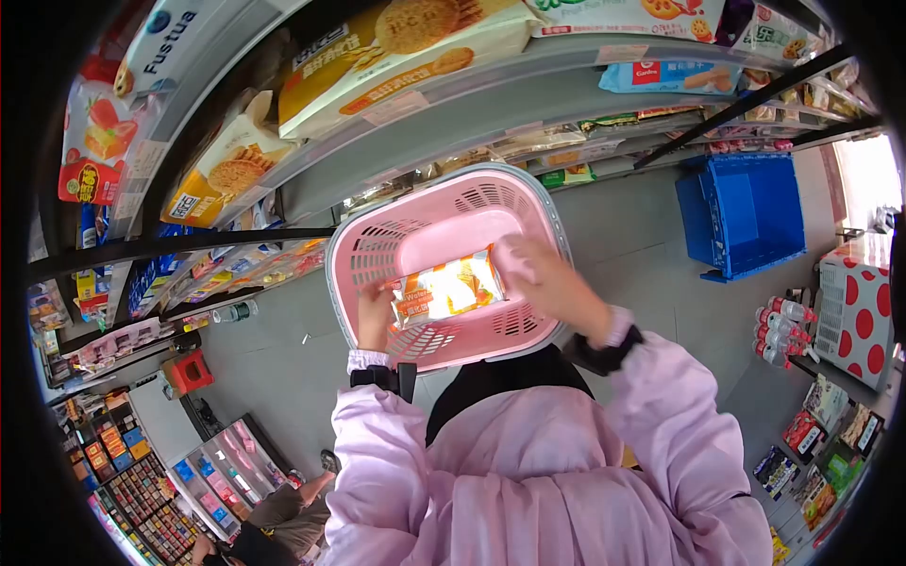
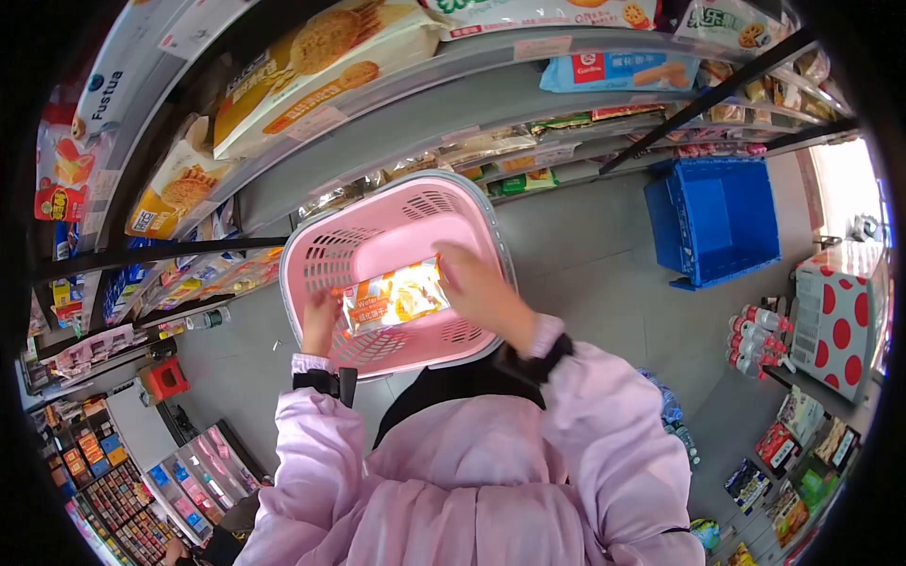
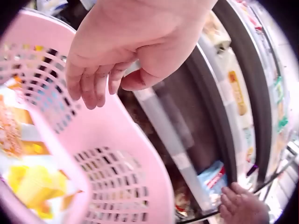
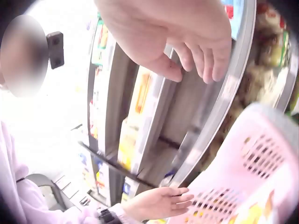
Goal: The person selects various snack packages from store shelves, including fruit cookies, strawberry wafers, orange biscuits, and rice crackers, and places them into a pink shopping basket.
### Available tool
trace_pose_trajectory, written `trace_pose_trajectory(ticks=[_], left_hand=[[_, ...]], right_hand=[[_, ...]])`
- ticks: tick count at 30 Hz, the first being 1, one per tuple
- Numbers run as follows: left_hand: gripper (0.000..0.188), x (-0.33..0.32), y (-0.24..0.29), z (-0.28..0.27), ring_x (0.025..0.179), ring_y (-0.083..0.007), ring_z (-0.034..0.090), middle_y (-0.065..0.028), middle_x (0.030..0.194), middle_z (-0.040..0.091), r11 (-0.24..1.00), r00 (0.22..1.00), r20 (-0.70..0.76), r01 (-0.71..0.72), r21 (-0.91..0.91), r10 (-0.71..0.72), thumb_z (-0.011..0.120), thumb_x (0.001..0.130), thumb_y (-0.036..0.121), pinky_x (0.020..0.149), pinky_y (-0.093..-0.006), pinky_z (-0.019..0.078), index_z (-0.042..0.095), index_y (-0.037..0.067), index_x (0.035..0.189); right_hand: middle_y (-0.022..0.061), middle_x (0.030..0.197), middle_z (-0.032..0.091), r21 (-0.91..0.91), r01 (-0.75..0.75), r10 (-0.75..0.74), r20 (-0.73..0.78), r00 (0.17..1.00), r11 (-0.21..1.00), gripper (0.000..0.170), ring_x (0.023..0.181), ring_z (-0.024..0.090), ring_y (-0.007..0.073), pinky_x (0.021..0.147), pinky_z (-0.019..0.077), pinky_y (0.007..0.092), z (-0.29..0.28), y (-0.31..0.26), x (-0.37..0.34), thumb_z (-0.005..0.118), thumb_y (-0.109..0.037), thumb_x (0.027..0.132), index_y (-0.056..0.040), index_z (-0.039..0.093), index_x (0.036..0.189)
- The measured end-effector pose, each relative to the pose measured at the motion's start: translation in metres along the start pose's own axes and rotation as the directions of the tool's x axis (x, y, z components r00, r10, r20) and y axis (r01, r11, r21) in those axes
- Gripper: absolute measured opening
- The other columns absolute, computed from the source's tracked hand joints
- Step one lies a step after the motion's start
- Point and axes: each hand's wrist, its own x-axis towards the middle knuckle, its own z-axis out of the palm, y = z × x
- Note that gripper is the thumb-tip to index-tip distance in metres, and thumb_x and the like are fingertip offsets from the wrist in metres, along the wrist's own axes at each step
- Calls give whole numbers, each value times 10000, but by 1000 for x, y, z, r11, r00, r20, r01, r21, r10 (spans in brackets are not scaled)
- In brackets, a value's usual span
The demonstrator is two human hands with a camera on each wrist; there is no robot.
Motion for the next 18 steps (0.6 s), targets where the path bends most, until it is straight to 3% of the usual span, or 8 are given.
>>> trace_pose_trajectory(ticks=[1, 2, 3, 7, 9, 12, 15, 18], left_hand=[[229, 7, -26, -10, 730, -122, 556, -78, 866, 581, 997, 998, -31, 59, 54, -58, 529, 782, 124, 591, -244, 463, 532, -31, 950], [233, 12, -50, -14, 707, -121, 552, -80, 846, 580, 989, 998, -37, 48, 143, -43, 537, 773, 123, 567, -250, 460, 528, -41, 938], [238, 17, -71, -16, 685, -119, 548, -82, 826, 579, 972, 999, -42, 37, 233, -28, 545, 765, 123, 543, -256, 457, 525, -51, 926], [235, 24, -81, -5, 597, -134, 543, -86, 745, 572, 852, 992, -103, 114, 510, -72, 575, 723, 101, 465, -281, 441, 516, -66, 877], [249, 34, -94, -3, 569, -141, 543, -88, 716, 569, 944, 994, -65, 106, 313, -90, 587, 707, 98, 459, -282, 436, 507, -63, 880], [287, 43, -104, 4, 574, -147, 551, -96, 719, 572, 991, 999, -19, 29, 130, -26, 599, 693, 99, 460, -281, 436, 490, -59, 907], [314, 38, -101, 7, 598, -139, 551, -96, 747, 570, 981, 998, -57, 49, 188, -39, 580, 696, 90, 468, -273, 435, 468, -44, 957], [297, 26, -82, 2, 614, -137, 551, -89, 747, 562, 995, 998, 14, 56, 79, -57, 557, 714, 99, 466, -268, 430, 469, -25, 969]], right_hand=[[212, 1035, 526, -80, 81, -77, 49, 996, 994, 443, 963, 529, 282, 810, 433, 318, 32, 19, 6, 555, -102, 757, 26, 411, 1157], [211, 1025, 539, -161, -136, 170, 221, 960, 978, 458, 943, 540, 309, 808, 433, 332, 51, 27, 16, 560, -86, 732, 47, 411, 1144], [209, 1015, 553, -275, -327, 412, 359, 838, 904, 472, 922, 550, 336, 805, 433, 346, 69, 38, 25, 565, -70, 706, 68, 410, 1131], [211, 895, 596, -431, -450, 610, 382, 694, 782, 379, 855, 583, 321, 753, 464, 352, 147, 156, 30, 638, -203, 684, 23, 571, 981], [214, 925, 593, -406, -543, 673, 337, 659, 735, 375, 869, 585, 303, 741, 471, 348, 149, 163, 25, 659, -228, 651, 10, 602, 935], [214, 948, 590, -623, -403, 714, 392, 580, 670, 421, 873, 588, 293, 724, 478, 346, 151, 156, 30, 680, -232, 603, 11, 599, 938], [185, 912, 611, -507, -628, 804, 295, 516, 590, 380, 854, 590, 286, 740, 460, 337, 149, 138, 34, 677, -163, 574, 6, 613, 908], [195, 896, 607, -372, -665, 761, 342, 551, 648, 355, 838, 586, 299, 730, 452, 338, 136, 112, 35, 656, -153, 587, 33, 603, 886]])
